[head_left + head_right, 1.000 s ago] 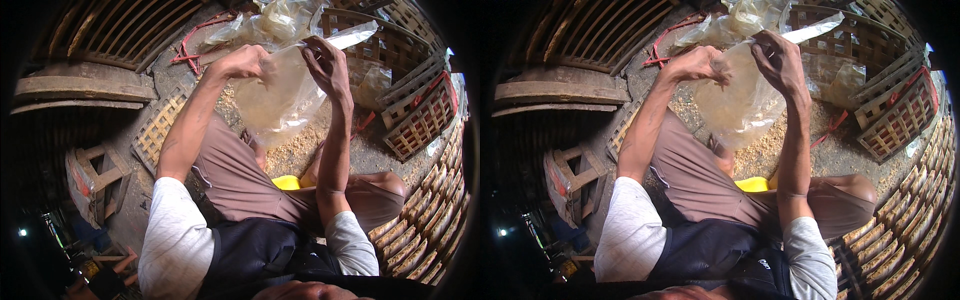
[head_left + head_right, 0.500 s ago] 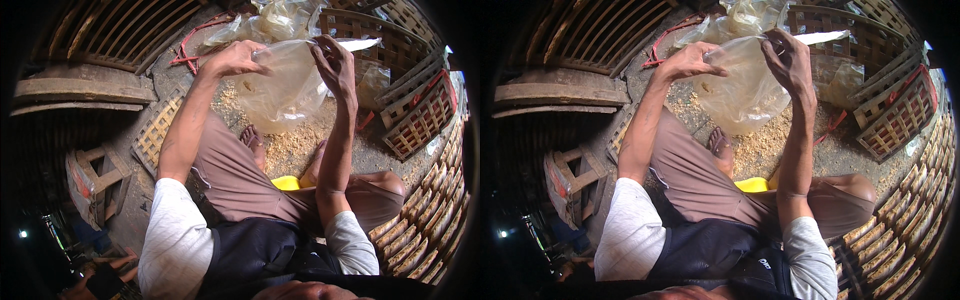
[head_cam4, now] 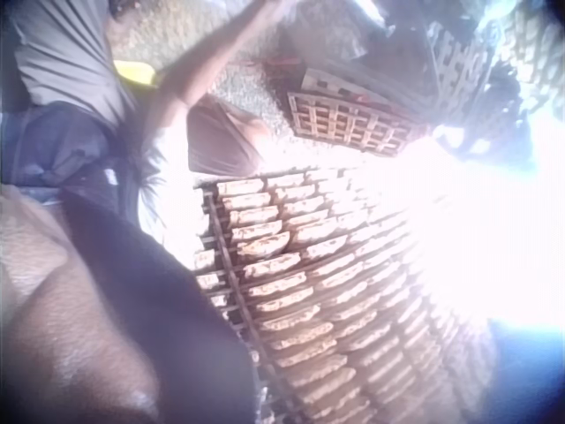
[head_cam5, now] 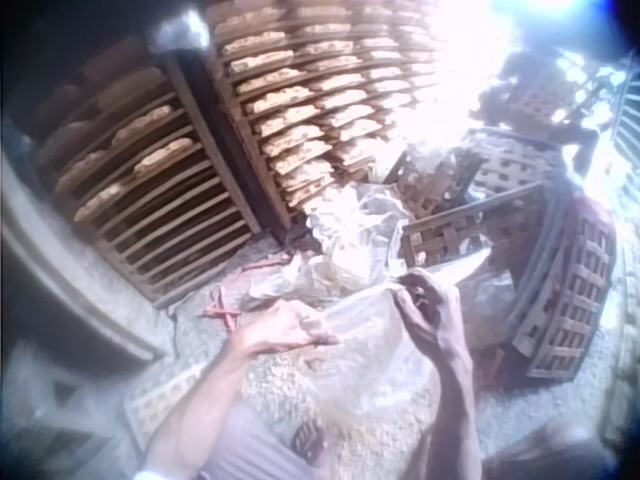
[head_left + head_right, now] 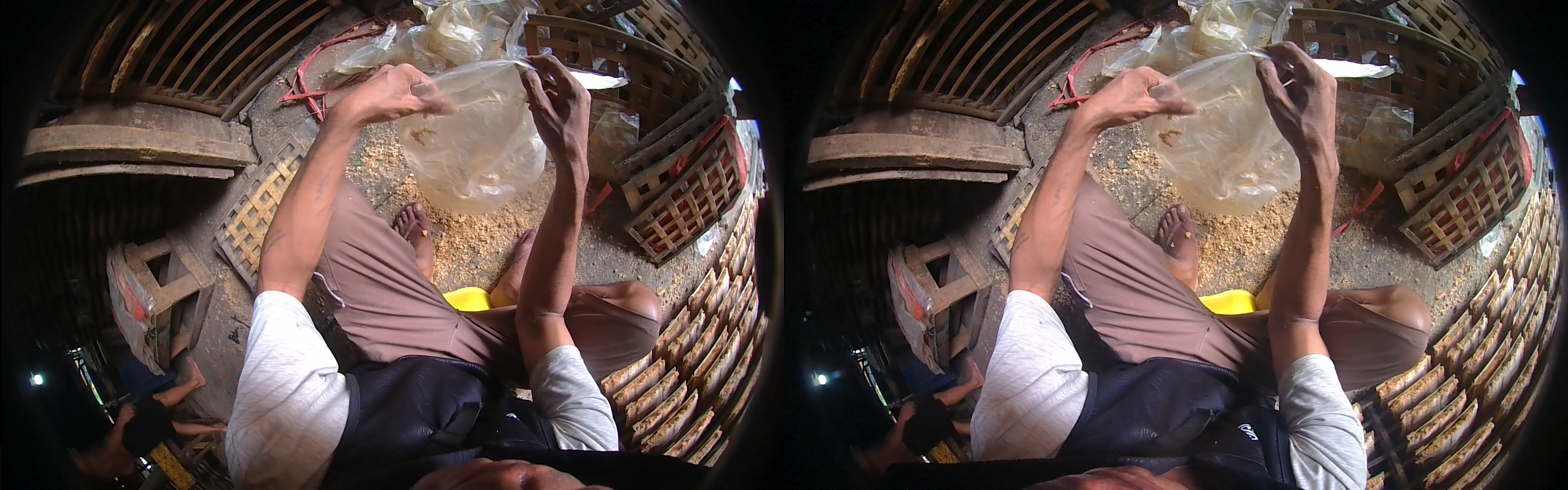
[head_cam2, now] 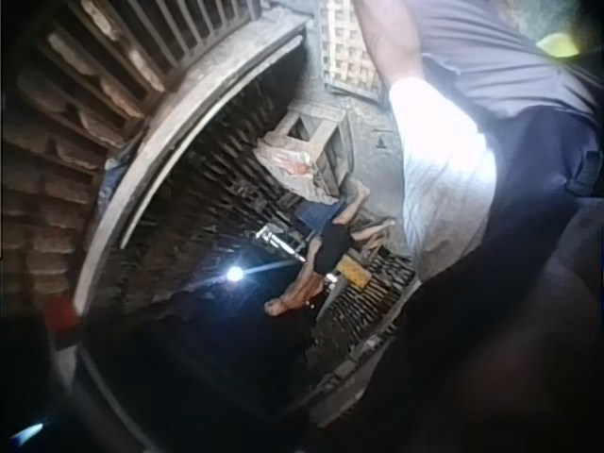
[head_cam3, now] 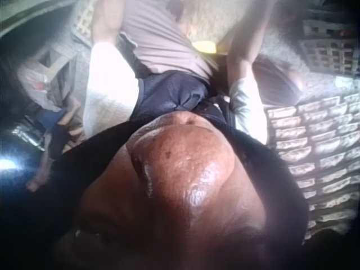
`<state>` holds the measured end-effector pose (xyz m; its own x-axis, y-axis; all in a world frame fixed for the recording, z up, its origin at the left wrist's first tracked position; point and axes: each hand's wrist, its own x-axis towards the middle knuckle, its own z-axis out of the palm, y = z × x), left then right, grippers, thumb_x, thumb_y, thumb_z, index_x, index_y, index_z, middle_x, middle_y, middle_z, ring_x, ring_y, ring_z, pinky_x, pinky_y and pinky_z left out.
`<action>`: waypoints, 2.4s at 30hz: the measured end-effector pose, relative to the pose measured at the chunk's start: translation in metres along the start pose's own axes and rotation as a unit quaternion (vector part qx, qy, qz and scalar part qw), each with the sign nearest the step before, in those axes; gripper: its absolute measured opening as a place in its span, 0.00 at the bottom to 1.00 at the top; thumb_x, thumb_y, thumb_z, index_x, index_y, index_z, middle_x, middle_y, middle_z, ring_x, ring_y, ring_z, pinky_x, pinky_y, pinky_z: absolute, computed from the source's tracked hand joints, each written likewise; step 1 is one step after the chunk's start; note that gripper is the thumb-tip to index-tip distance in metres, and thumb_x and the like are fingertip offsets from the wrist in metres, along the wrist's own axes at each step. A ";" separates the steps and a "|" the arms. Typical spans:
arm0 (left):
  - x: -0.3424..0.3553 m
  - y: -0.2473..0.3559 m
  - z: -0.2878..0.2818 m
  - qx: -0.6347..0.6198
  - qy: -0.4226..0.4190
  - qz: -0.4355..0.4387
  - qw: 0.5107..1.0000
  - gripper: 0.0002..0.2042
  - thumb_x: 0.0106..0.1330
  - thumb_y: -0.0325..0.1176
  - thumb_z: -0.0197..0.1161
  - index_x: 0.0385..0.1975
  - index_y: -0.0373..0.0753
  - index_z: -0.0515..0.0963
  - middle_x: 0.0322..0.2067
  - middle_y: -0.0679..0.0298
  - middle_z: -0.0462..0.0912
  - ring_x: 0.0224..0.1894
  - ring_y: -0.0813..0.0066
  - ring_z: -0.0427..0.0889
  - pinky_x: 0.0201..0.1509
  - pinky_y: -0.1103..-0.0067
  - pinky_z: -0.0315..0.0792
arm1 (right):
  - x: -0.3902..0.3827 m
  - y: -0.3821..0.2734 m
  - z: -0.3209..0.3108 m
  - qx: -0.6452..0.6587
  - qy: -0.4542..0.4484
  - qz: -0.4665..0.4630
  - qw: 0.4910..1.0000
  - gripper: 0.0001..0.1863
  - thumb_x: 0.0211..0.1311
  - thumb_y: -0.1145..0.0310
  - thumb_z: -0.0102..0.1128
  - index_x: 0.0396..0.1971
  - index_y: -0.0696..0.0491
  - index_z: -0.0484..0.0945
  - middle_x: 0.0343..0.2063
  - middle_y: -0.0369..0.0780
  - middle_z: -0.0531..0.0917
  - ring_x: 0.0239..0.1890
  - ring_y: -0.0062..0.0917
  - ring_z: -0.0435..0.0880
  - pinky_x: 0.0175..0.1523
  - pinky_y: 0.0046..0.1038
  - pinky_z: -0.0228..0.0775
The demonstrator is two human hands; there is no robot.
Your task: The person sits on the floor and repeatedly fills small wooden lattice trays with a granular material using a plastic bag. They place the filled trays into a nearby rack.
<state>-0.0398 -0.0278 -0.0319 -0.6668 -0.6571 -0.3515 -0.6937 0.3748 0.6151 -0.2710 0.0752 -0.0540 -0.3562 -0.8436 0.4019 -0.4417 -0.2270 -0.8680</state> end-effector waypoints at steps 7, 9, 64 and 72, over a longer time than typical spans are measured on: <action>0.004 -0.025 0.001 -0.010 0.013 0.077 0.997 0.15 0.61 0.44 0.70 0.36 0.38 0.85 0.31 0.67 0.86 0.35 0.80 0.81 0.44 0.77 0.74 | 0.000 -0.003 -0.002 0.017 0.009 0.025 1.000 0.10 0.62 0.68 0.61 0.39 0.56 0.82 0.28 0.37 0.85 0.24 0.15 0.76 0.33 0.20 0.70; 0.001 -0.026 -0.001 -0.032 0.003 0.088 0.996 0.14 0.60 0.43 0.70 0.36 0.38 0.85 0.30 0.67 0.86 0.35 0.81 0.81 0.43 0.77 0.74 | 0.001 -0.001 -0.001 -0.001 0.012 0.021 1.000 0.09 0.63 0.68 0.61 0.39 0.56 0.82 0.28 0.36 0.85 0.24 0.15 0.75 0.33 0.20 0.70; 0.002 0.003 0.002 -0.135 0.096 0.041 0.985 0.26 0.51 0.45 0.78 0.43 0.32 0.81 0.28 0.63 0.85 0.27 0.77 0.81 0.30 0.82 0.73 | -0.012 -0.012 0.021 0.172 -0.175 0.106 0.964 0.17 0.70 0.62 0.55 0.49 0.61 0.75 0.26 0.41 0.85 0.19 0.19 0.81 0.24 0.22 0.75; -0.002 -0.006 0.000 -0.177 0.081 0.006 0.981 0.19 0.54 0.39 0.76 0.41 0.34 0.82 0.32 0.66 0.85 0.31 0.82 0.82 0.35 0.82 0.78 | -0.006 -0.003 0.012 0.118 -0.122 0.130 0.977 0.20 0.69 0.60 0.58 0.50 0.61 0.75 0.32 0.43 0.85 0.22 0.21 0.85 0.23 0.24 0.78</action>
<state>-0.0344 -0.0290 -0.0355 -0.6023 -0.7598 -0.2448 -0.5297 0.1510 0.8346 -0.2577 0.0750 -0.0576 -0.2108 -0.9721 0.1025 -0.1494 -0.0715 -0.9862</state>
